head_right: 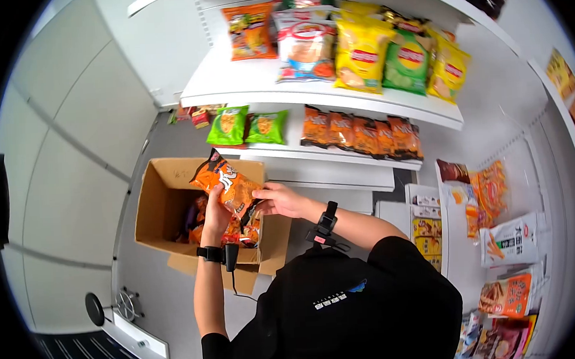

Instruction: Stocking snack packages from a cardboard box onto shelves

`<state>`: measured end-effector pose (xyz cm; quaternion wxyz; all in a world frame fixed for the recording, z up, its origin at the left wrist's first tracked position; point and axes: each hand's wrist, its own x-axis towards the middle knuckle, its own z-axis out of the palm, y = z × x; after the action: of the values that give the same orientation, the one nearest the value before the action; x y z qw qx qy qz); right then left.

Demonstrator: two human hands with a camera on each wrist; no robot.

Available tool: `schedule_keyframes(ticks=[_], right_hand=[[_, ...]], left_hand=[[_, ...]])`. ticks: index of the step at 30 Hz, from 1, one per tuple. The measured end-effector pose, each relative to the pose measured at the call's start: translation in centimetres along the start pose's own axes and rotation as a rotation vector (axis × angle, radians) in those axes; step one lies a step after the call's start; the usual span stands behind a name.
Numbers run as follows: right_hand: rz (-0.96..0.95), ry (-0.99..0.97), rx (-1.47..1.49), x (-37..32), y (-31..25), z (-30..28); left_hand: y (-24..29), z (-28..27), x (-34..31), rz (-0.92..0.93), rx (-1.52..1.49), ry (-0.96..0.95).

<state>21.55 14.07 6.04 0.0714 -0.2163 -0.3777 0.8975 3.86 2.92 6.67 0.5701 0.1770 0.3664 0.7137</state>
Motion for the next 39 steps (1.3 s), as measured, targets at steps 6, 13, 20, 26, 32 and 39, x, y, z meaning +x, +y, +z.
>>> schedule_keyframes(ticks=[6,13,20,26,32,39], right_hand=[[-0.008,0.037,0.270,-4.9,-1.8,-6.3],[-0.137,0.110,0.223,-9.8,-2.8,-13.0],[-0.369,0.417,0.413,-12.7,-3.8,-22.1],[-0.515,0.724,0.652,-11.8,-6.2,-29.9],[-0.527,0.960,0.776,-9.6,-7.0,-33.9],[-0.503,0.993,0.747,-9.6,-7.1,-33.8]], left_hand=[[-4.5,4.0,4.8,-0.119,0.167,-0.138],[-10.3,10.7,9.2,-0.228,0.299,-0.238],[-14.9,15.6,11.4,-0.299,0.492,-0.164],[-16.2,16.5,11.7,-0.330,0.531,-0.149],[-15.9,16.3,11.4,-0.332,0.562,-0.135],[-15.8,16.2,11.4,-0.335,0.565,-0.123]])
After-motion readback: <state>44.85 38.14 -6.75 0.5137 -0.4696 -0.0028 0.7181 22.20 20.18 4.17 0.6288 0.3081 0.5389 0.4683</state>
